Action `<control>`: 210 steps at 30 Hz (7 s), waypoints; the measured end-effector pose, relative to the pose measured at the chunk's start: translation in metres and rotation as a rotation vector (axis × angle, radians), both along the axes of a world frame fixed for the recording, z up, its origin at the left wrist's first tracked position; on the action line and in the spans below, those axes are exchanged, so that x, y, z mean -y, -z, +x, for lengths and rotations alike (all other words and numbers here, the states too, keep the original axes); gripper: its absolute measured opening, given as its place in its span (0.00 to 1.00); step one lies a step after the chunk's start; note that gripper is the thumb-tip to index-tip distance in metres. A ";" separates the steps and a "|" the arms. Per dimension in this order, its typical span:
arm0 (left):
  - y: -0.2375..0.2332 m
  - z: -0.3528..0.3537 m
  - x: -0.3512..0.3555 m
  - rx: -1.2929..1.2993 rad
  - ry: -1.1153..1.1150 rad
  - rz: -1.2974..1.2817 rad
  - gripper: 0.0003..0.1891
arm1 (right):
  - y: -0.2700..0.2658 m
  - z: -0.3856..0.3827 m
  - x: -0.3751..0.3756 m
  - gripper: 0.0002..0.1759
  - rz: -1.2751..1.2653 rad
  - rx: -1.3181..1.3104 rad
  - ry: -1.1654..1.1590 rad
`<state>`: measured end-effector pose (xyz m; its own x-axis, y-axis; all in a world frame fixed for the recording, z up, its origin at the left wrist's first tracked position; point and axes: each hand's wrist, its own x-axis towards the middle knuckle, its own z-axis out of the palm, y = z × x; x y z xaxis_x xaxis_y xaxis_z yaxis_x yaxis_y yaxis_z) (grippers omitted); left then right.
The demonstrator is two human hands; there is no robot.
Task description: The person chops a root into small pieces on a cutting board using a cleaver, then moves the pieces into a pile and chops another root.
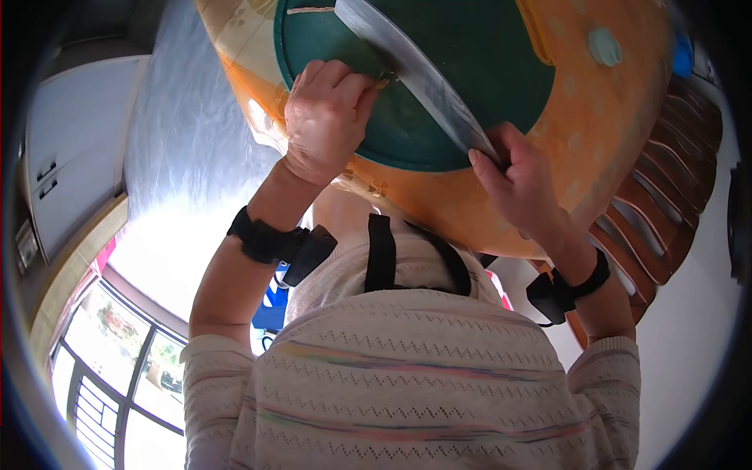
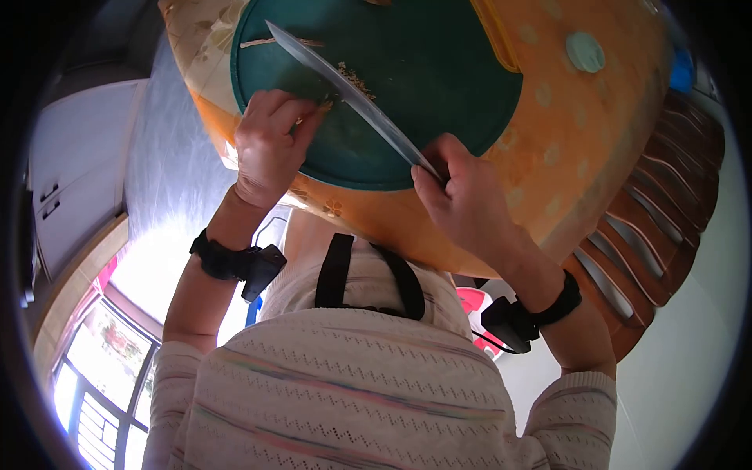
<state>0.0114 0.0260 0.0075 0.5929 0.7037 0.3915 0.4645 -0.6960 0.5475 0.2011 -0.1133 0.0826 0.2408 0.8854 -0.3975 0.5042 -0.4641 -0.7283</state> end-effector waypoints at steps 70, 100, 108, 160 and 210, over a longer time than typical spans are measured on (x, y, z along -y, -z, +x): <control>0.007 0.014 0.016 0.067 -0.146 0.019 0.09 | -0.005 0.009 -0.019 0.08 0.156 0.335 -0.434; 0.007 0.017 0.020 0.114 -0.197 -0.019 0.06 | -0.015 0.006 -0.025 0.07 0.034 0.338 -0.535; 0.009 0.016 0.016 0.126 -0.172 -0.007 0.07 | -0.016 0.000 -0.035 0.07 -0.022 0.342 -0.583; 0.012 0.017 0.020 0.170 -0.196 0.012 0.07 | -0.010 0.003 -0.039 0.07 0.079 0.381 -0.603; 0.006 0.021 0.033 0.120 -0.162 0.008 0.10 | -0.001 0.011 -0.031 0.08 0.006 0.298 -0.525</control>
<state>0.0319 -0.0070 0.0018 0.4209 0.7825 0.4588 0.5025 -0.6222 0.6003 0.2119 -0.0821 0.0839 -0.1287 0.9180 -0.3751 0.8478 -0.0944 -0.5218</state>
